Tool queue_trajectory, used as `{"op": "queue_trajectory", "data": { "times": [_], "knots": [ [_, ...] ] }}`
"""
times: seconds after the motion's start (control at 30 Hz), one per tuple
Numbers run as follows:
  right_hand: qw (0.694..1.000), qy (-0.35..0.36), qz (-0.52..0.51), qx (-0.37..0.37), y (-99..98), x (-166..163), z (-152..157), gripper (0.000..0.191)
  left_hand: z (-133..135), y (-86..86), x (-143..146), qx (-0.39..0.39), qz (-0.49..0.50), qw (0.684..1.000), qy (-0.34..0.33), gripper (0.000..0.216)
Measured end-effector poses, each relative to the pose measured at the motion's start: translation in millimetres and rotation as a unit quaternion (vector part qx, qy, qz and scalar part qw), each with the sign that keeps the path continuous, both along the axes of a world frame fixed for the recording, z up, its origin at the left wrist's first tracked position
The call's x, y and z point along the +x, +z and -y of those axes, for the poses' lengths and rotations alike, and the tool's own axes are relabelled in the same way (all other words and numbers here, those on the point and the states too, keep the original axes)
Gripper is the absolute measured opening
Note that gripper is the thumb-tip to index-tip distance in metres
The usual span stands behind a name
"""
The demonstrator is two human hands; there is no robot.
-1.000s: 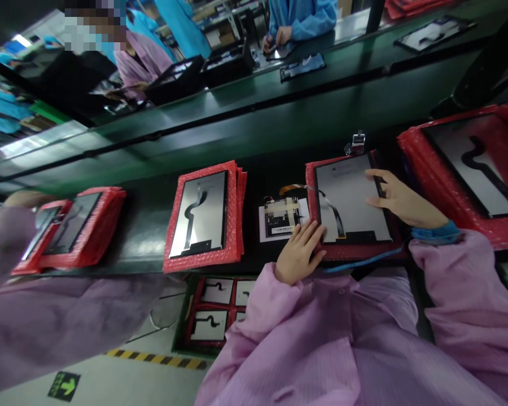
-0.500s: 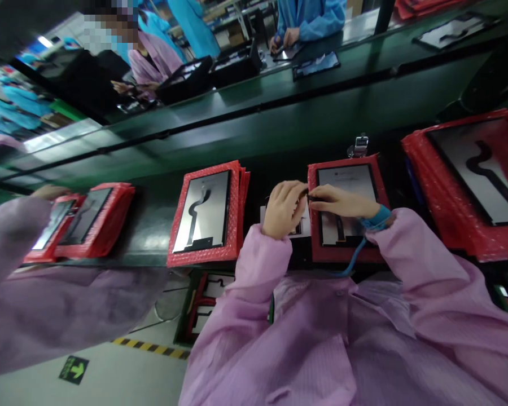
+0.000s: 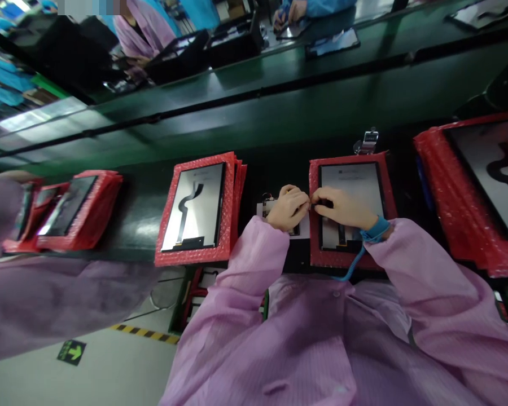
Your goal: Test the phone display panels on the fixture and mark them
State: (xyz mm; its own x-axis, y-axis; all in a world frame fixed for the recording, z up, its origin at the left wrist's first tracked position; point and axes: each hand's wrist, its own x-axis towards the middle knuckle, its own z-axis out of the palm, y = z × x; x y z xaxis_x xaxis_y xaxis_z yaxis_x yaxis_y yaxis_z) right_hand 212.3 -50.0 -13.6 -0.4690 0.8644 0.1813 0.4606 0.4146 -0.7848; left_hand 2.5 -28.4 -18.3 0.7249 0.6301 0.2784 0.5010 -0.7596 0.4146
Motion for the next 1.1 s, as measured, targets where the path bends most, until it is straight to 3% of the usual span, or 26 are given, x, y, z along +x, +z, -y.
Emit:
{"op": "queue_trajectory", "data": {
  "times": [0.43,1.1],
  "knots": [
    [0.999,-0.033,-0.023,0.0,-0.6,-4.5,3.0,0.009,4.3,-3.3,5.7,0.02,-0.012,0.999,0.028,0.023],
    [1.0,-0.012,-0.001,-0.004,-3.8,-2.9,0.0,0.01,5.6,-6.3,5.5,0.042,-0.023,0.998,0.042,0.023]
  ]
}}
